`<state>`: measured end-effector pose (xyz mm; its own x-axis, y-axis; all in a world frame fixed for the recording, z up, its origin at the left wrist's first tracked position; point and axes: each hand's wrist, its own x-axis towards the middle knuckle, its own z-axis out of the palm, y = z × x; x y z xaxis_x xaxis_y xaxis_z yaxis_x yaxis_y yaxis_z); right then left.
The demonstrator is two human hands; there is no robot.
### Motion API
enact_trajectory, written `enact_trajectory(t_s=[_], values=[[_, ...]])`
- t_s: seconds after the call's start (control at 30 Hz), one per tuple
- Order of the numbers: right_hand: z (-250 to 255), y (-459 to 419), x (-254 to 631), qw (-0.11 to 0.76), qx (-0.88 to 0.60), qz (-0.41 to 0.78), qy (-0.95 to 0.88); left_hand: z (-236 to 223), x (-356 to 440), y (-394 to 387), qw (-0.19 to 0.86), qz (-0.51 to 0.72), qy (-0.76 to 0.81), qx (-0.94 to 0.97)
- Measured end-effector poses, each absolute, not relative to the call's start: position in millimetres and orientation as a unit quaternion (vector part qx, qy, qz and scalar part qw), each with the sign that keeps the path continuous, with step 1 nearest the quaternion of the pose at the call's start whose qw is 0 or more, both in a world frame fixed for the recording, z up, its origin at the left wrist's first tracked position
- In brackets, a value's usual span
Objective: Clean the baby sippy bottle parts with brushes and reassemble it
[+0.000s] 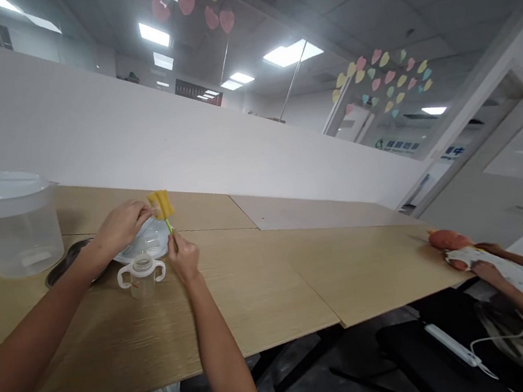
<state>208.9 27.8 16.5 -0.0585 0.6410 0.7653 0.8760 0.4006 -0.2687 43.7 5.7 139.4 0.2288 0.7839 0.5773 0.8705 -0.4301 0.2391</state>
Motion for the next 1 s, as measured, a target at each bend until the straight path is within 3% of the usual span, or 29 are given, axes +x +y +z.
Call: enact_trajectory(t_s=[0.3,0.7,1.0], values=[[13,28,210,0.427,-0.474,-0.213,-0.74,153,48,-4,-0.024,-0.382,-0.518,-0.765],[14,31,216,0.447,-0.524,-0.213,-0.693,150,39,-3,0.144,-0.235,-0.638,-0.719],[17,30,219,0.407,-0.572,-0.191,-0.685,154,38,-4,0.119,-0.271,-0.62,-0.727]])
